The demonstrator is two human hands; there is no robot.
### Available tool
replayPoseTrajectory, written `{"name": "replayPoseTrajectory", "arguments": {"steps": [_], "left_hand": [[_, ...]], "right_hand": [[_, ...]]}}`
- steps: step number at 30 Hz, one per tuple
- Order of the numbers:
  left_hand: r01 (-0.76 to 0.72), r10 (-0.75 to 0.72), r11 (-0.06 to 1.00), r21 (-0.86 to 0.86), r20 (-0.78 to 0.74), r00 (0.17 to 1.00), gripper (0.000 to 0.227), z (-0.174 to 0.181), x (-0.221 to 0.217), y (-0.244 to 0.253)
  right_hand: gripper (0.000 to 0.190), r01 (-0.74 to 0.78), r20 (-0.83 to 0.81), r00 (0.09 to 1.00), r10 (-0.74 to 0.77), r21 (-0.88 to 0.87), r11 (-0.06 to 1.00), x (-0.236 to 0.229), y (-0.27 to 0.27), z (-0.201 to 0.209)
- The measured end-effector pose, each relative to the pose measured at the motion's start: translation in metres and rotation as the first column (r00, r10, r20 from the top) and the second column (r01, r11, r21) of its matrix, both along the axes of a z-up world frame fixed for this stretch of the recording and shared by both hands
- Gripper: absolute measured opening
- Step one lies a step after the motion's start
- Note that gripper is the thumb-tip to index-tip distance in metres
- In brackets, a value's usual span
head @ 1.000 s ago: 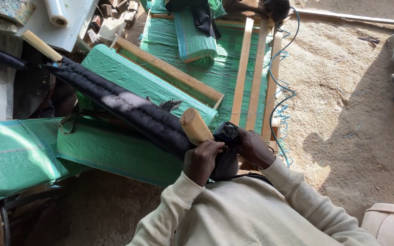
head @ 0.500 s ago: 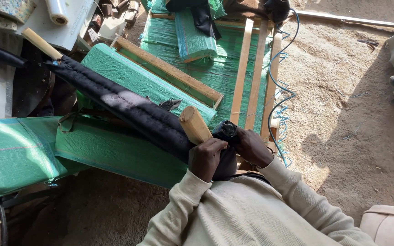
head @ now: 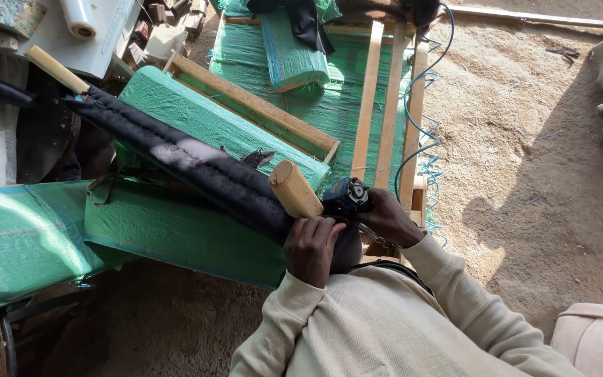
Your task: The person uses a pneumatic staple gun to attach a black fabric cover to a wooden frame. They hold the fabric in place with one hand while firing staples along the edge of the frame with the other hand.
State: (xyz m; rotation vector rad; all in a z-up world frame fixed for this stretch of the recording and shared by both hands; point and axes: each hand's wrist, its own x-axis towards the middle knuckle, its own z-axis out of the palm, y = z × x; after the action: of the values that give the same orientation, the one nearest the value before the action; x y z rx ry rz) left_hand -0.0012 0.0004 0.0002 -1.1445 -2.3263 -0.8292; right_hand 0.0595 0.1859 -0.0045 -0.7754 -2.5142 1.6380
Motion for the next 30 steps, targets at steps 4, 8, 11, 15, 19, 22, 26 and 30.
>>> {"name": "replayPoseTrajectory", "arguments": {"steps": [4, 8, 11, 15, 19, 22, 26, 30], "left_hand": [[0.060, -0.060, 0.998, 0.009, -0.023, 0.998, 0.023, -0.006, 0.000, 0.000], [0.156, -0.155, 0.988, -0.013, 0.066, 0.986, 0.019, 0.000, 0.001, -0.007], [0.224, -0.222, 0.974, -0.010, 0.109, 0.969, 0.019, 0.007, 0.004, -0.013], [0.345, -0.338, 0.939, -0.019, 0.149, 0.929, 0.028, 0.018, 0.005, -0.027], [0.382, -0.379, 0.924, 0.020, 0.186, 0.906, 0.033, 0.024, 0.006, -0.031], [0.363, -0.399, 0.907, 0.211, 0.164, 0.902, 0.029, 0.031, 0.007, -0.031], [0.146, -0.228, 0.880, 0.452, 0.132, 0.965, 0.013, 0.030, -0.001, -0.038], [-0.004, -0.112, 0.919, 0.395, 0.270, 0.956, 0.021, 0.024, -0.011, -0.049]], "right_hand": [[0.027, 0.057, -0.052, 0.997, -0.063, -0.116, 0.992, 0.001, -0.005, 0.011], [0.020, 0.079, -0.058, 0.994, -0.096, -0.250, 0.965, 0.001, -0.006, 0.008], [0.021, 0.072, -0.081, 0.992, -0.097, -0.273, 0.959, 0.003, -0.003, 0.004], [0.023, 0.099, -0.108, 0.985, -0.137, -0.301, 0.949, 0.007, -0.007, 0.022], [0.017, 0.130, -0.095, 0.981, -0.168, -0.316, 0.940, 0.006, -0.013, 0.043], [0.016, 0.122, -0.102, 0.982, -0.158, -0.291, 0.949, 0.007, -0.014, 0.040], [0.023, 0.146, -0.099, 0.981, -0.169, -0.205, 0.968, 0.009, -0.011, 0.039], [0.046, 0.140, 0.044, 0.988, -0.146, 0.115, 0.983, 0.015, 0.006, -0.031]]}}
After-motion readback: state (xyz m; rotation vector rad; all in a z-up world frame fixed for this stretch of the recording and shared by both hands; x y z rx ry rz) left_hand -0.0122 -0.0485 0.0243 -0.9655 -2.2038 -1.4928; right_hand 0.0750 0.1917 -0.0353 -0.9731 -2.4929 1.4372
